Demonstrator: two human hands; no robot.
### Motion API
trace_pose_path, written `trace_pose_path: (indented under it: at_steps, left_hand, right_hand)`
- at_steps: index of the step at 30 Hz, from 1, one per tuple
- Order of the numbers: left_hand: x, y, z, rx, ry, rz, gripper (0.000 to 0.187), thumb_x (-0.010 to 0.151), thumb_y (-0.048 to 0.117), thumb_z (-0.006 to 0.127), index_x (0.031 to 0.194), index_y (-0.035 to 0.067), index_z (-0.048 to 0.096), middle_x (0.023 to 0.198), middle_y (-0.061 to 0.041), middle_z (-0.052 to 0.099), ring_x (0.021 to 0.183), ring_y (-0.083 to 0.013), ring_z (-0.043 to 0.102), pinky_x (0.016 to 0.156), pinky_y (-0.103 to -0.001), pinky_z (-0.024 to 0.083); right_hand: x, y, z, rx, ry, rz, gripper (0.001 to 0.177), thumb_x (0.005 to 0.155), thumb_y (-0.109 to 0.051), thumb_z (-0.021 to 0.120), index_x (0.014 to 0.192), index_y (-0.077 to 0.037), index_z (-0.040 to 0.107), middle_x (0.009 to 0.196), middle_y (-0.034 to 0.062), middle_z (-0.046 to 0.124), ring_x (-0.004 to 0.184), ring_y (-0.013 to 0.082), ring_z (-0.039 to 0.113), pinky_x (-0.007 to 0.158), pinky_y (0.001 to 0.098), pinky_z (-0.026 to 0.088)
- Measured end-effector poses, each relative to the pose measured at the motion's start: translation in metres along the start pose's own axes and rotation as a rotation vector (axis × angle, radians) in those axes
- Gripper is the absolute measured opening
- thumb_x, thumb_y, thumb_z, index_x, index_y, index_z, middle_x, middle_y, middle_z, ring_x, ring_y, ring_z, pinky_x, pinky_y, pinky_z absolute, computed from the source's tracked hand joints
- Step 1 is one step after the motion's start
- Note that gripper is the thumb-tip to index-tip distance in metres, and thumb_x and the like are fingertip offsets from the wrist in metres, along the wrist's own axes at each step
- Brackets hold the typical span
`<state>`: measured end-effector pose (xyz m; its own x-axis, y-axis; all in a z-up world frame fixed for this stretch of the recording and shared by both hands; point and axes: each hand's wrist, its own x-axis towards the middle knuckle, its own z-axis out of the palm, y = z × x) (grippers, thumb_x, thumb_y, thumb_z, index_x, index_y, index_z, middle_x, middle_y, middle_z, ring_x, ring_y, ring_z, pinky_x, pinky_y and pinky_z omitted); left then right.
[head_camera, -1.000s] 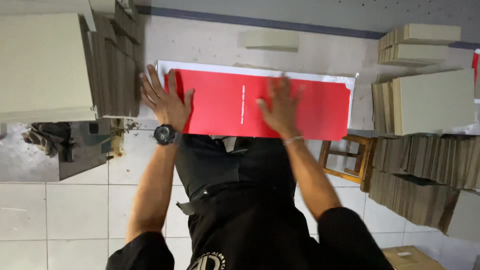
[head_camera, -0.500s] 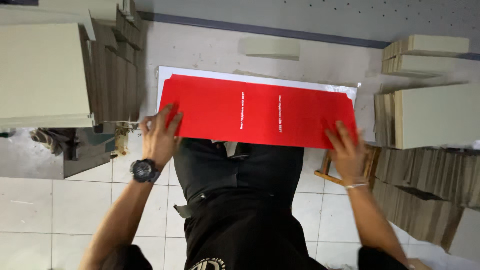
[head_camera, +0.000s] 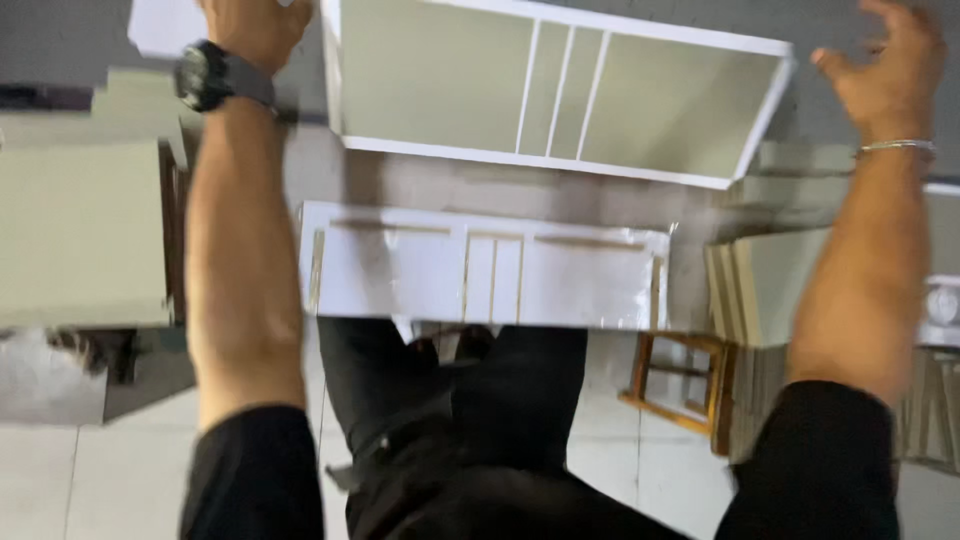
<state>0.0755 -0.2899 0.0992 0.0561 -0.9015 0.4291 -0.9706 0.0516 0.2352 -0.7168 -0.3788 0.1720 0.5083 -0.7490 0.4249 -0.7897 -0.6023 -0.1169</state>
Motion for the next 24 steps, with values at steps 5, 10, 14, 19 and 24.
trace_pose_path:
  at_steps: [5,10,14,19,24]
  left_hand:
    - [-0.021,0.102,-0.016,0.085,-0.071,-0.112,0.078,0.091,0.010,0.092,0.160,0.019,0.059,0.162,-0.021,0.037,0.144,-0.0438,0.042,0.114,-0.069,0.032]
    - [-0.108,0.154,0.071,-0.083,-0.074,-0.048,0.044,0.089,0.024,0.079,0.133,0.025,0.076,0.150,-0.009,0.052,0.122,-0.0344,0.065,0.096,-0.057,0.043]
    - [-0.151,0.179,0.121,-0.226,-0.276,-0.182,0.050,0.085,0.037,0.086,0.134,0.027,0.076,0.154,0.001,0.048,0.140,-0.0295,0.058,0.114,-0.053,0.038]
    - [-0.156,0.188,0.131,-0.252,-0.305,-0.162,0.052,0.087,0.034,0.085,0.137,0.025,0.074,0.155,-0.001,0.047,0.143,-0.0309,0.055,0.114,-0.053,0.037]
    - [-0.143,0.210,0.128,-0.353,-0.234,-0.158,0.044,0.092,0.027,0.081,0.136,0.023,0.077,0.154,-0.003,0.048,0.142,-0.0313,0.057,0.112,-0.048,0.038]
  right_hand:
    - [0.009,-0.065,0.100,-0.073,-0.058,0.320,0.021,0.097,-0.009,0.083,0.116,-0.002,0.078,0.121,0.0229,0.071,0.111,0.0423,0.063,0.087,0.0510,0.055]
    - [-0.013,-0.199,0.207,0.106,-0.204,0.043,0.051,0.091,-0.038,0.091,0.133,-0.011,0.079,0.144,0.0200,0.066,0.137,0.0413,0.058,0.116,0.0552,0.042]
    - [-0.010,-0.265,0.220,0.092,-0.411,0.023,0.060,0.092,-0.048,0.083,0.144,-0.019,0.074,0.166,0.0182,0.049,0.159,0.0422,0.039,0.128,0.0638,0.024]
    - [-0.007,-0.264,0.224,0.088,-0.355,0.018,0.050,0.091,-0.041,0.088,0.136,-0.020,0.079,0.160,0.0135,0.053,0.157,0.0380,0.041,0.128,0.0619,0.023]
    - [-0.030,-0.249,0.179,0.070,-0.233,0.057,0.044,0.090,-0.036,0.094,0.128,-0.017,0.083,0.155,0.0137,0.054,0.150,0.0384,0.047,0.124,0.0590,0.028]
